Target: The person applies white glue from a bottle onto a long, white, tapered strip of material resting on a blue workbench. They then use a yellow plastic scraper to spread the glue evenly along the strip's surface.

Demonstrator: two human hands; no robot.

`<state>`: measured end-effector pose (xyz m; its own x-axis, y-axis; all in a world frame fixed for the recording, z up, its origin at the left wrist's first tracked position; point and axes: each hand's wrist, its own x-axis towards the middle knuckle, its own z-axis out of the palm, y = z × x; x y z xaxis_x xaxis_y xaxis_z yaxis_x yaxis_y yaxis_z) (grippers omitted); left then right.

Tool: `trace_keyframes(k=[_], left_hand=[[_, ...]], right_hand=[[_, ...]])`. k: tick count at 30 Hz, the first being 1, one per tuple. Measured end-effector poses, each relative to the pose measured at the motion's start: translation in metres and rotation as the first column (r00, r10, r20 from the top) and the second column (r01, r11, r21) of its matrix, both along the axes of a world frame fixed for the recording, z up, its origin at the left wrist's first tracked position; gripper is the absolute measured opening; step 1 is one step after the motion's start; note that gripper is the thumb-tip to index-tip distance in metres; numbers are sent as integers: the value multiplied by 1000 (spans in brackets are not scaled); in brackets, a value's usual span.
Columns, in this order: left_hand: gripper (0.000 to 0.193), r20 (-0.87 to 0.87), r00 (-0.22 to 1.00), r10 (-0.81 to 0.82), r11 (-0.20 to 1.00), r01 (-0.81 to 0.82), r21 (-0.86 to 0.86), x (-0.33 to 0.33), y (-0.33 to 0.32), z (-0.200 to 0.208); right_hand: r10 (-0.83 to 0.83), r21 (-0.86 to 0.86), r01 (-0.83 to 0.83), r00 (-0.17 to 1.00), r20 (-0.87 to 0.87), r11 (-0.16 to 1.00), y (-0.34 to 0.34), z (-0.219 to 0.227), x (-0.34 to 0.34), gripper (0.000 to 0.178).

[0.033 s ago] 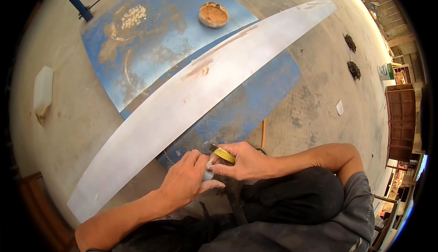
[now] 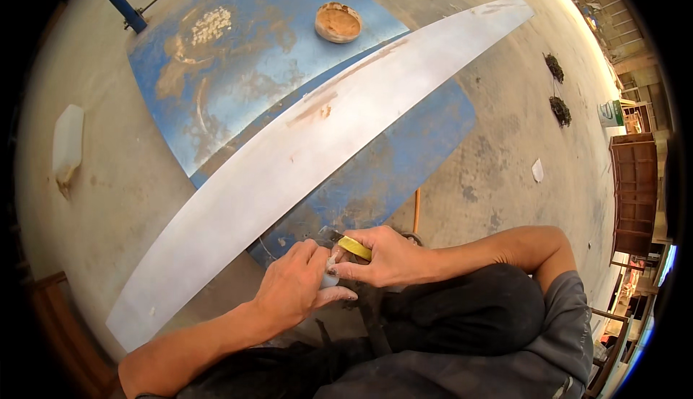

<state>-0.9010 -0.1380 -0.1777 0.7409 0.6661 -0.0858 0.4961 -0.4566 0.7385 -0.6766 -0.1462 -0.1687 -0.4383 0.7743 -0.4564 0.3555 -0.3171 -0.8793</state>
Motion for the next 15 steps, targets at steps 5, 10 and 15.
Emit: trace_keyframes(k=[5, 10, 15], left_hand=[[53, 36, 998, 49, 999, -49, -10, 1, -2, -9], [49, 39, 998, 57, 997, -55, -52, 3, 2, -11], [37, 169, 978, 118, 974, -81, -210, 1, 10, -12]], right_hand=[[4, -53, -4, 1000, -9, 999, 2, 5, -3, 24], [-22, -42, 22, 1000, -5, 999, 0, -6, -5, 23], [-64, 0, 64, 996, -58, 998, 10, 7, -2, 25]])
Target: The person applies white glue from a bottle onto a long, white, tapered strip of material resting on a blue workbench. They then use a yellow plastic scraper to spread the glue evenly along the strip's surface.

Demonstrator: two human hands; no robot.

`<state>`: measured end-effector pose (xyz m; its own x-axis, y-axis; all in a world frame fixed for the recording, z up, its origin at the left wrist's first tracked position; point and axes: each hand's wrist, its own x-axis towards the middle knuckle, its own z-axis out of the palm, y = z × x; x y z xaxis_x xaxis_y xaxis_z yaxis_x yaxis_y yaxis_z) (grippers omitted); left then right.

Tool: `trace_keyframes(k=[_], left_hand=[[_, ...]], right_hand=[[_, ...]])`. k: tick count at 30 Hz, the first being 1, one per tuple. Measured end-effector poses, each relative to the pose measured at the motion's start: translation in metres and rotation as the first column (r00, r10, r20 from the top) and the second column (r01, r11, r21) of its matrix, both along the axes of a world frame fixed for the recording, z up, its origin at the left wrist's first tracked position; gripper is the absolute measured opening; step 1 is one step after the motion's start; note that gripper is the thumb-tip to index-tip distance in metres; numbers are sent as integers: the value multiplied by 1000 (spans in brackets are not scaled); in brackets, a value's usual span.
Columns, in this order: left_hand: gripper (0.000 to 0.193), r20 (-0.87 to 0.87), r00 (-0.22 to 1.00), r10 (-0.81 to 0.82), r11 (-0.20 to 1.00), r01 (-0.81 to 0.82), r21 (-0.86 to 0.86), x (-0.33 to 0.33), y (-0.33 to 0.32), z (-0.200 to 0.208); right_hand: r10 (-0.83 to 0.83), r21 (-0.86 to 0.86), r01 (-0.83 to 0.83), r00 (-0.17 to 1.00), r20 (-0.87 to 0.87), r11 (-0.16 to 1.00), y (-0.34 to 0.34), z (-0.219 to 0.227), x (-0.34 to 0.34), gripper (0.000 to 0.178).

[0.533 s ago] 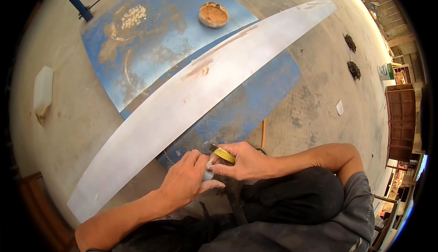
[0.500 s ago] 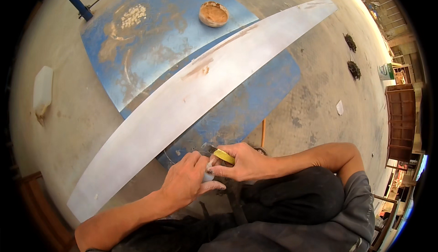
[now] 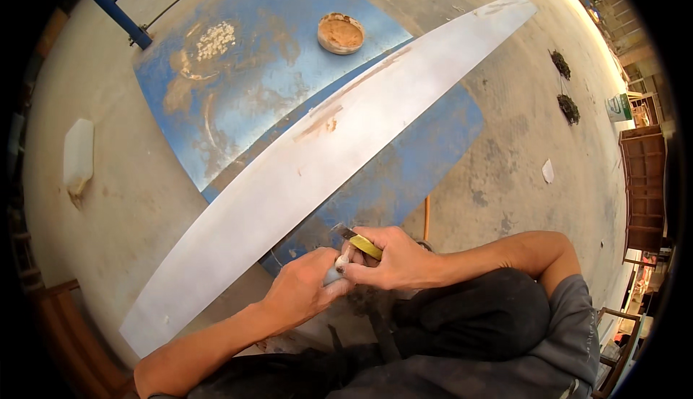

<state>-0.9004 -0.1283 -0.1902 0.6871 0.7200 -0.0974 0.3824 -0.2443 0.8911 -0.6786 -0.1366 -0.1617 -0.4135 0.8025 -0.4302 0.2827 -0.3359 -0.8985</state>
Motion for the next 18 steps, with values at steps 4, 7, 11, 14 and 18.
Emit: trace_keyframes(k=[4, 7, 11, 14, 18], left_hand=[[31, -97, 992, 78, 935, -106, -339, -1, 12, 16], [30, -125, 978, 167, 933, -197, -300, -9, 11, 10], [29, -157, 984, 84, 948, -127, -290, -9, 14, 10], [30, -105, 994, 41, 970, -65, -235, -10, 10, 5], [31, -68, 998, -13, 987, 2, -164, -10, 7, 1]], right_hand=[[-50, 57, 55, 995, -84, 997, -1, -11, 6, 25], [19, -130, -45, 980, -198, 991, 1, -6, 12, 24], [49, -387, -203, 926, -373, 900, -1, -5, 7, 28], [10, -522, -231, 920, -392, 821, 0, -3, 2, 30], [-18, -537, -190, 934, -358, 822, -2, -3, 1, 30]])
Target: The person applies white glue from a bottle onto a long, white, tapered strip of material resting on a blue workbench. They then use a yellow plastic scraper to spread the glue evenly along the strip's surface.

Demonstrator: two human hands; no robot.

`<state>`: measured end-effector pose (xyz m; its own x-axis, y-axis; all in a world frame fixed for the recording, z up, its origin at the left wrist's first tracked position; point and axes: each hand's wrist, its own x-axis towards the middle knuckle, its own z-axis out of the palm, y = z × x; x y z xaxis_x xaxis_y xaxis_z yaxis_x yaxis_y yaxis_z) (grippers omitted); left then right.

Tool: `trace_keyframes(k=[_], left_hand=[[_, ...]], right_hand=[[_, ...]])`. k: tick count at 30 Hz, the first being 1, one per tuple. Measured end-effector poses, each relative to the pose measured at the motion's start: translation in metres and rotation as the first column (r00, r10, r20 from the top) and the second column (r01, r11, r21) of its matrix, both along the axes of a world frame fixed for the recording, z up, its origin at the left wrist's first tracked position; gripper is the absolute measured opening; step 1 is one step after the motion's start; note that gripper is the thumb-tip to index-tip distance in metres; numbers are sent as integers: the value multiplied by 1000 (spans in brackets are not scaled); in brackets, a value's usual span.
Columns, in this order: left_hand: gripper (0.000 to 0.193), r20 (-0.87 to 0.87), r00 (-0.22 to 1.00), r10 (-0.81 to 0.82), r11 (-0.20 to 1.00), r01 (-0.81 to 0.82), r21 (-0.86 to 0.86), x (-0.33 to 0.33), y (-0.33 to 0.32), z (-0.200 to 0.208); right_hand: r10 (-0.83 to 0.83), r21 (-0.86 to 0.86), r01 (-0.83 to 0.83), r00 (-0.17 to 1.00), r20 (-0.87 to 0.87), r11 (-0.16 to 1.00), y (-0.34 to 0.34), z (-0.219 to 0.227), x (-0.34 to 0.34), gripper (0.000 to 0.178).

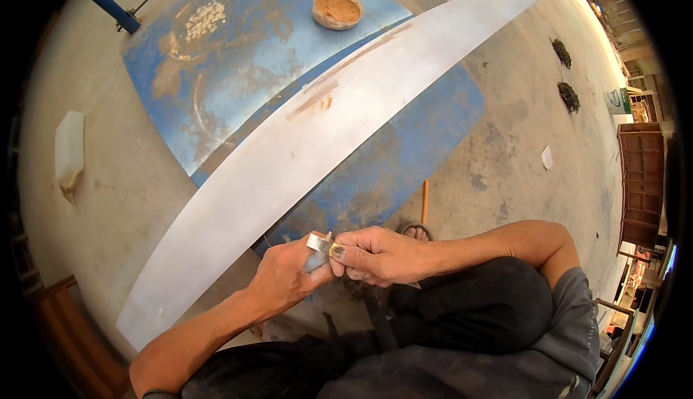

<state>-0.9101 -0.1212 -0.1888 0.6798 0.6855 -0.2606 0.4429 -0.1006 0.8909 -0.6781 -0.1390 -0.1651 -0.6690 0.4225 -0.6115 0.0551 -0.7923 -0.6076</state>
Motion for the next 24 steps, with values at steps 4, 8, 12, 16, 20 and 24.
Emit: trace_keyframes(k=[4, 8, 12, 16, 20, 24], left_hand=[[31, 11, 1000, -17, 984, 15, 176, 0, 1, -5], [30, 23, 1000, -6, 951, -2, 310, -7, -7, -11], [30, -56, 997, 58, 941, -36, 335, 3, -2, -11], [30, -56, 993, 102, 892, -67, 448, 6, -2, -8], [33, -103, 993, 53, 894, -1, 448, 9, -2, -1], [35, -146, 987, 63, 858, 21, 512, 11, -5, -3]], right_hand=[[-51, 111, 48, 998, 28, 993, -6, 0, -1, 27], [-562, 6, 567, 816, 133, 824, 9, -4, 28, 29], [-277, -23, 277, 961, 2, 961, 3, 14, 21, 35], [-27, -110, 14, 993, -117, 994, -2, 8, 17, 37], [-4, -153, -9, 997, -81, 988, -6, -3, 4, 33], [-63, -182, 57, 998, -25, 982, -4, -2, 1, 32]])
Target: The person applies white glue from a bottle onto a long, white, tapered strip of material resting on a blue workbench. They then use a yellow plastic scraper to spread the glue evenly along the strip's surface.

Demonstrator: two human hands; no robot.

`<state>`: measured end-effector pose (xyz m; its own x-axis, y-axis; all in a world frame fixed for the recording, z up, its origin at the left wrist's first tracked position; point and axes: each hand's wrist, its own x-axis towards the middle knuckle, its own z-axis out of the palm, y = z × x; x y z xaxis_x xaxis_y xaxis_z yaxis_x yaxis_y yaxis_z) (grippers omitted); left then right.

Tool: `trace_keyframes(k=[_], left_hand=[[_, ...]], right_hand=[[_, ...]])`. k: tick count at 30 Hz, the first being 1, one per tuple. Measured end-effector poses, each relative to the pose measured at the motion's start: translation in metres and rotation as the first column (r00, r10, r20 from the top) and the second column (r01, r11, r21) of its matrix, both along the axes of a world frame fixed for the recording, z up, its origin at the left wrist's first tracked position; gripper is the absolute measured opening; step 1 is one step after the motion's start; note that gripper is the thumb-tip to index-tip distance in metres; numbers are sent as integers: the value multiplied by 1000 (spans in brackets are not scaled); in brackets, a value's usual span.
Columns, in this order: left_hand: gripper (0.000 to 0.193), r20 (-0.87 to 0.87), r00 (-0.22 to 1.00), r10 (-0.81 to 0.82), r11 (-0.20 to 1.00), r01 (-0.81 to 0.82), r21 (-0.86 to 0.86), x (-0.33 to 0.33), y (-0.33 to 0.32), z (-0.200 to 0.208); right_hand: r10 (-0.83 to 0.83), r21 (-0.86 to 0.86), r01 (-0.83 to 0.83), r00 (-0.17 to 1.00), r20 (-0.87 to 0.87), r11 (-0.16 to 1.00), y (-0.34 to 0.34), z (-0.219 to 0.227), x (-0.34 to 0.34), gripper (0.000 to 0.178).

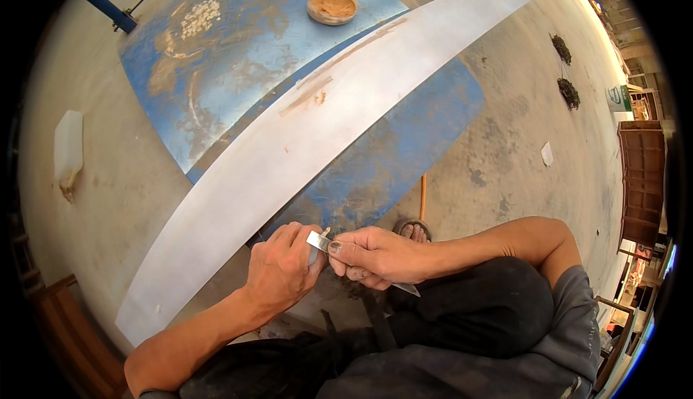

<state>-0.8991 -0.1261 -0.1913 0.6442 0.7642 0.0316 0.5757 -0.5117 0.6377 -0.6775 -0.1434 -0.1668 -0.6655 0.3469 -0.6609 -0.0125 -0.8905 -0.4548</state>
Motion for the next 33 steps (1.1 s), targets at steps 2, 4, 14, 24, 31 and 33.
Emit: trace_keyframes(k=[2, 4, 14, 24, 31, 33], left_hand=[[34, -21, 1000, 10, 998, -9, 55, 2, 1, -1], [33, -42, 999, 25, 992, -19, 123, 5, 6, 1], [34, -77, 997, -14, 995, 22, 102, 5, -2, -2], [40, -8, 999, -32, 999, 32, -1, 3, 1, -2], [34, 280, 958, -61, 988, 98, -120, -4, -1, -7], [35, 294, 955, -37, 967, 108, -232, -5, -3, -12]], right_hand=[[-70, 33, 69, 996, 50, 997, -1, 6, -2, 31], [-156, 68, 152, 986, 60, 986, -3, 11, -3, 31], [-342, 156, 337, 940, 6, 928, 7, 19, 12, 34], [27, 42, -27, 1000, -6, 999, -2, 1, 5, 32], [-418, 299, 349, 885, 207, 888, 8, -13, 33, 31], [-307, 538, 112, 907, 289, 836, 14, -3, 29, 25]])
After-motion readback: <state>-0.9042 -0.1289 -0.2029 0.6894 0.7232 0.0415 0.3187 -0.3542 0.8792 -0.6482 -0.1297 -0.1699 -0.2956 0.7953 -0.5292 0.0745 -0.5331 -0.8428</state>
